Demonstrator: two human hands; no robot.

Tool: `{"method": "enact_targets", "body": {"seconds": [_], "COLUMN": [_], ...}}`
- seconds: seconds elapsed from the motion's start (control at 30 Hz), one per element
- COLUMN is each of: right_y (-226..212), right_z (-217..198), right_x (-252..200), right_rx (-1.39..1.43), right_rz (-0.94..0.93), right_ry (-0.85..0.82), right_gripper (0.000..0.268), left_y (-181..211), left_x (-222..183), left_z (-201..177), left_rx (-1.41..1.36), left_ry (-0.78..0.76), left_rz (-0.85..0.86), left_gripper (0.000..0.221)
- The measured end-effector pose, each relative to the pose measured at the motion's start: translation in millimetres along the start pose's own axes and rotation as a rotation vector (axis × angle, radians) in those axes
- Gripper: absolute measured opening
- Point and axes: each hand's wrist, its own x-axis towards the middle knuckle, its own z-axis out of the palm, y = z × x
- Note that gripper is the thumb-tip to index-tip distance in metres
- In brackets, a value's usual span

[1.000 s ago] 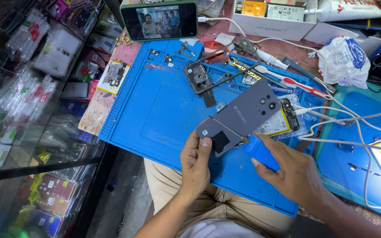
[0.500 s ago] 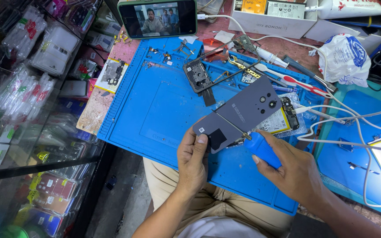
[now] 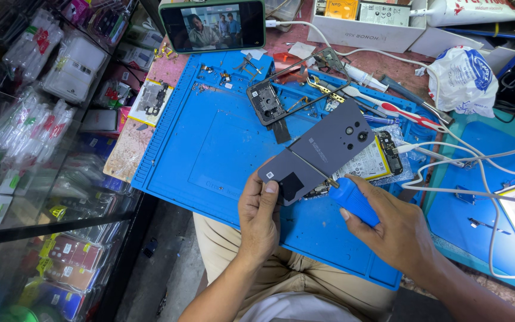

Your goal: The person removes a battery and internal frame from a mobile phone using a blue tool and then presses a back cover onto the device by hand.

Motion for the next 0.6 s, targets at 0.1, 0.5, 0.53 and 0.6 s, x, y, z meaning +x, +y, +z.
{"method": "enact_targets", "body": {"seconds": [0.1, 0.5, 0.53, 0.6], "right_y": [0.0, -5.7, -6.6, -8.6], "right_z": [-0.1, -3.2, -3.0, -3.6], "right_x": [-0.3, 2.7, 2.5, 1.0], "right_rx": [0.002, -0.045, -0.062, -0.097], "right_rz": [-0.015, -0.103, -0.109, -0.117], "right_ry": [0.011, -0.012, -0.029, -0.06], "right_gripper": [0.061, 0.063, 0.063, 0.062], "left_y": [0.0, -13.6, -12.1, -5.3], "left_x": [0.3, 0.1, 0.7, 4.3], "left_z": [-0.1, -16.9, -15.8, -8.5], "left_rx": [0.006, -0.216, -0.199, -0.165], "left_ry": [-0.003, -0.151, -0.124, -0.074], "left_rz": [0.013, 0.02, 0.003, -0.031], "left_gripper": [0.044, 0.037, 0.042, 0.052]}}
